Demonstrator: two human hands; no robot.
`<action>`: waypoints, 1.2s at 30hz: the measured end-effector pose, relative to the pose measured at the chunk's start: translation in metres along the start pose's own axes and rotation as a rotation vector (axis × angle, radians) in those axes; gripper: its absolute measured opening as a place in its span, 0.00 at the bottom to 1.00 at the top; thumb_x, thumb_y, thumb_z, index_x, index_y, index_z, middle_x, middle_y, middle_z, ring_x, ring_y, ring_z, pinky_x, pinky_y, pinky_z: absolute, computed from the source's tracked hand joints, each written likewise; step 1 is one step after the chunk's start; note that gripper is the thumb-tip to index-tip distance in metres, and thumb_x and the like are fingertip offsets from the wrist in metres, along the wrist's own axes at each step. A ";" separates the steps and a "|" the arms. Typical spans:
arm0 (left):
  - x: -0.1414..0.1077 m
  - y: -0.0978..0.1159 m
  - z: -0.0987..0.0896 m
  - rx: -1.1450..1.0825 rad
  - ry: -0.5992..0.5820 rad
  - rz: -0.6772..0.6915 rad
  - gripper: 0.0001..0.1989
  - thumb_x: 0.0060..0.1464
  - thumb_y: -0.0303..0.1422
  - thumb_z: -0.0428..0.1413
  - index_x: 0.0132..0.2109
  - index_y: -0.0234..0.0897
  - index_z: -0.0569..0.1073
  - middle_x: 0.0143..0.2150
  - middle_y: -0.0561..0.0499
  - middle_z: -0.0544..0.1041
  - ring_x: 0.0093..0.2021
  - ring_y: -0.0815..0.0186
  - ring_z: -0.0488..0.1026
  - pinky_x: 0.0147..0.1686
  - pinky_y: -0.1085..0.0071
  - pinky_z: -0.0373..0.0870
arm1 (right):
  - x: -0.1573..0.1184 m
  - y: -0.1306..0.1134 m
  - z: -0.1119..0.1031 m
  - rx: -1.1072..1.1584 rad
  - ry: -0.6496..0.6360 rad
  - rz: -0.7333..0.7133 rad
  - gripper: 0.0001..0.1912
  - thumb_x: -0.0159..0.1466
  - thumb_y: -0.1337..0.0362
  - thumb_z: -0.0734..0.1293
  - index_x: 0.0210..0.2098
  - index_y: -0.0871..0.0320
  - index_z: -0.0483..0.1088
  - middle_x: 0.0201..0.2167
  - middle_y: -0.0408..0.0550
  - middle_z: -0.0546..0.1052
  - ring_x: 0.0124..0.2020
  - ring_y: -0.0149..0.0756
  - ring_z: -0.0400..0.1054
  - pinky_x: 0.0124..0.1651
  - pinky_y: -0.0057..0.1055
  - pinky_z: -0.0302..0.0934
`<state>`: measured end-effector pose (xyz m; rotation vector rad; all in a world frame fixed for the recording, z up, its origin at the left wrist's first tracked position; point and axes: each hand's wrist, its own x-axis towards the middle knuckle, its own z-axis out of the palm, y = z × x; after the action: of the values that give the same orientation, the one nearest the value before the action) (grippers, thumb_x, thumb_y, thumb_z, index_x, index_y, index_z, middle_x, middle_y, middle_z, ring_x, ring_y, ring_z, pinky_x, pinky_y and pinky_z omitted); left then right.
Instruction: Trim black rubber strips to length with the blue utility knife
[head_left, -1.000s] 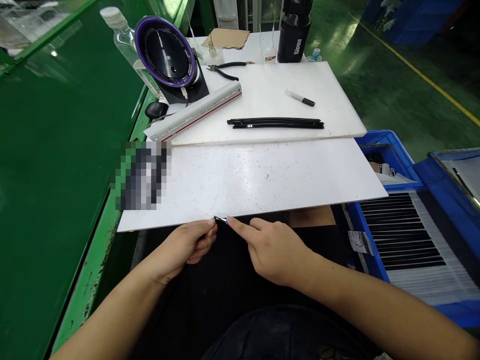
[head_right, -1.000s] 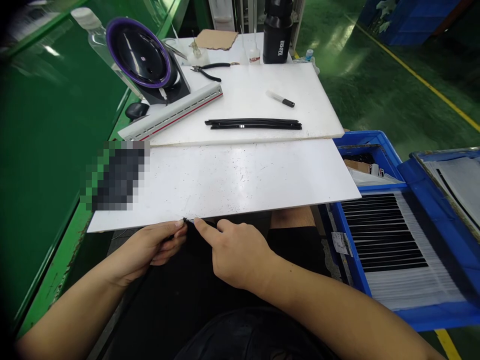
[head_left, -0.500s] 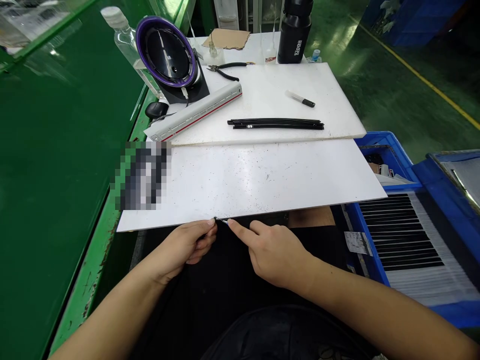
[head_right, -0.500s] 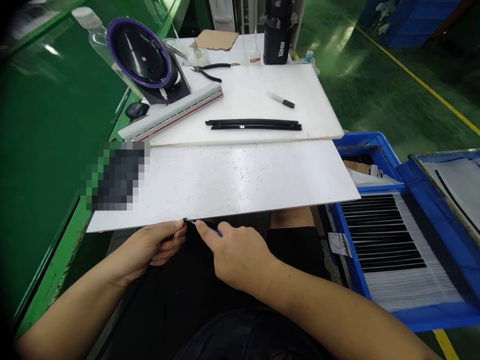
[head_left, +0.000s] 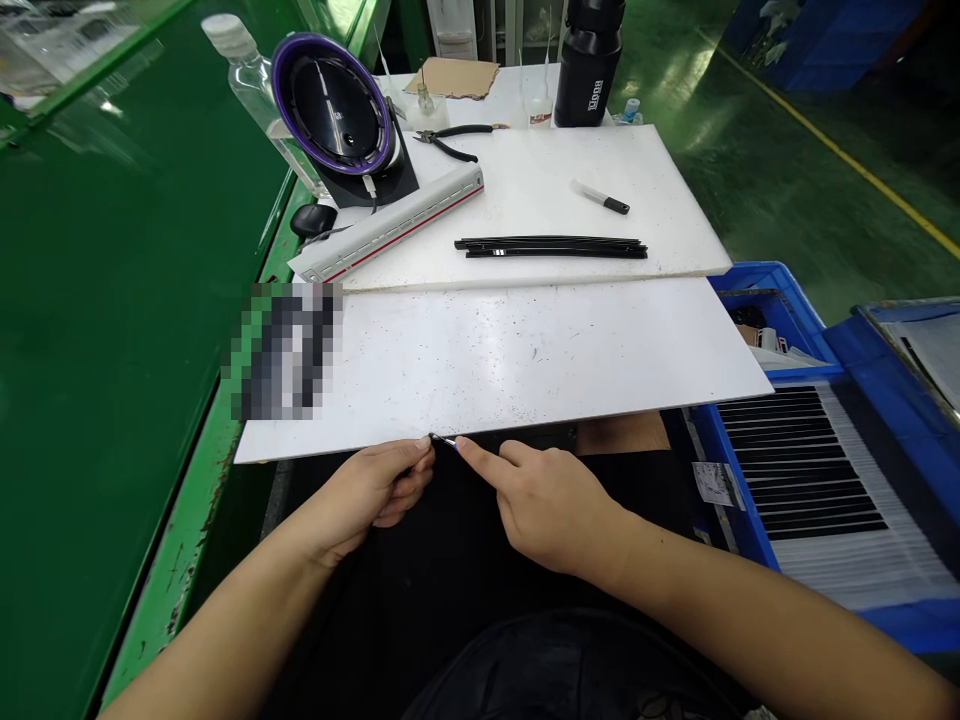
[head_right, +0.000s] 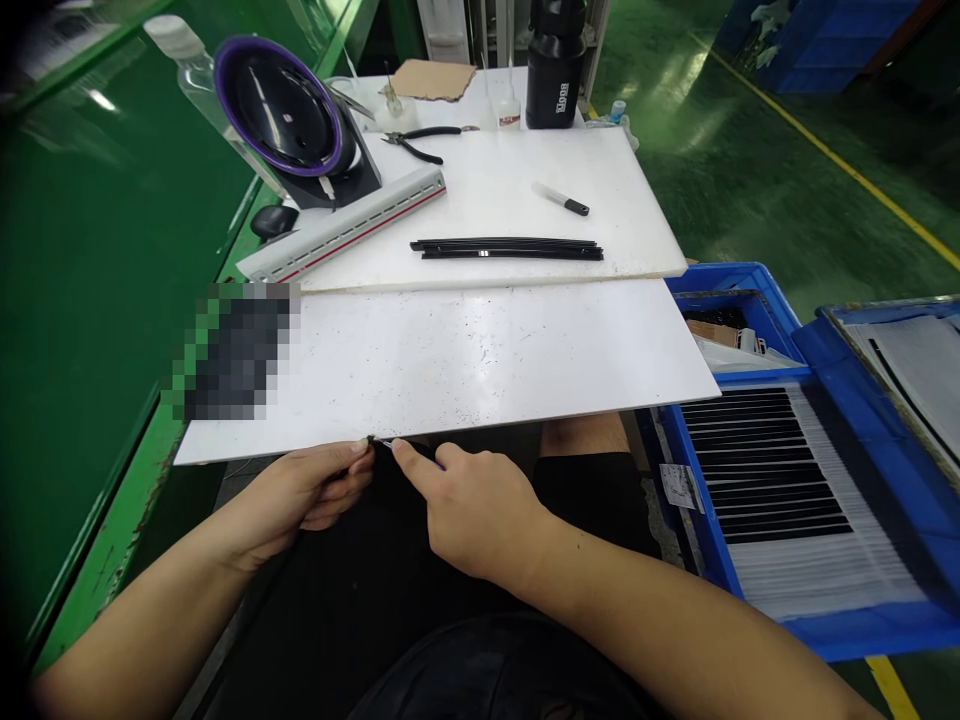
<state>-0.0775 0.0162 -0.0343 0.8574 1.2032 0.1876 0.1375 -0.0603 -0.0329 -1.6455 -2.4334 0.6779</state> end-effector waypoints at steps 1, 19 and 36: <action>0.000 0.000 0.000 0.001 -0.001 -0.001 0.18 0.58 0.47 0.53 0.31 0.36 0.63 0.21 0.59 0.54 0.18 0.77 0.45 0.15 0.81 0.41 | 0.000 0.000 0.000 -0.008 0.000 0.003 0.34 0.67 0.69 0.55 0.72 0.50 0.53 0.36 0.47 0.74 0.23 0.32 0.62 0.23 0.31 0.45; -0.001 0.002 0.001 0.012 -0.002 0.001 0.18 0.59 0.47 0.53 0.31 0.36 0.63 0.21 0.59 0.53 0.18 0.77 0.45 0.15 0.81 0.42 | -0.001 -0.002 -0.002 0.021 -0.007 0.005 0.34 0.68 0.70 0.55 0.72 0.50 0.52 0.36 0.47 0.73 0.23 0.32 0.61 0.23 0.31 0.48; -0.001 0.001 0.002 0.009 -0.008 0.005 0.18 0.58 0.46 0.53 0.30 0.37 0.62 0.21 0.59 0.54 0.18 0.76 0.44 0.15 0.81 0.42 | -0.001 -0.001 0.000 0.078 0.012 0.010 0.33 0.69 0.69 0.55 0.73 0.50 0.51 0.40 0.48 0.75 0.29 0.33 0.68 0.27 0.31 0.52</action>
<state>-0.0761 0.0155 -0.0323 0.8684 1.1958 0.1824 0.1375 -0.0609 -0.0322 -1.6288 -2.3600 0.7527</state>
